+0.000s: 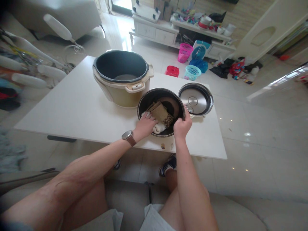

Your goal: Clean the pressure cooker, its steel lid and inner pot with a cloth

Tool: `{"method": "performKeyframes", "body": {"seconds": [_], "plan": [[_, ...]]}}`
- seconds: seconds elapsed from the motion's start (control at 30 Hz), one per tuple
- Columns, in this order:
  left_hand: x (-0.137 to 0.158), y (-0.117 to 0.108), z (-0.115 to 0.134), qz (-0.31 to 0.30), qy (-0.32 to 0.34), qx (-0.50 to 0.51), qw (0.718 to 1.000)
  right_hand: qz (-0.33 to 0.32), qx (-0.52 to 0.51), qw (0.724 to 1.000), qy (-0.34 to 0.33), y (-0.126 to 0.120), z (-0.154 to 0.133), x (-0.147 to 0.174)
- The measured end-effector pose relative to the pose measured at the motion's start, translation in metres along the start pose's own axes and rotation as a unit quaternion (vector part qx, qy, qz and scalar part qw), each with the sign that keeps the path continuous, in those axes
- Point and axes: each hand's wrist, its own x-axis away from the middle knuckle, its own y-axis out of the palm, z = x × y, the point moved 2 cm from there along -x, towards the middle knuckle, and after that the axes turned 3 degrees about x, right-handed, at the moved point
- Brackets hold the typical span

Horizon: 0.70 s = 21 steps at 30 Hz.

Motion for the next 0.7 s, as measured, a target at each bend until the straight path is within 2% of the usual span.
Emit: {"method": "performKeyframes", "body": {"seconds": [0.13,0.27,0.37,0.53,0.7], "plan": [[0.001,0.004,0.01,-0.033,-0.012,0.039,0.999,0.0,0.004,1.0,-0.027,0.0,-0.006,0.003],[-0.002,0.011,0.019,-0.049,-0.052,0.148,0.986,-0.013,0.004,0.998,-0.065,0.003,-0.01,0.007],[-0.005,0.015,0.024,-0.055,-0.06,0.213,0.974,-0.014,0.01,0.998,-0.062,0.005,-0.008,0.009],[-0.003,0.014,0.027,-0.047,-0.005,0.14,0.989,0.036,0.03,0.999,-0.001,0.004,0.007,0.009],[-0.002,0.003,0.014,-0.042,-0.003,0.073,0.996,0.067,0.043,0.996,0.026,0.001,0.012,0.01]]}}
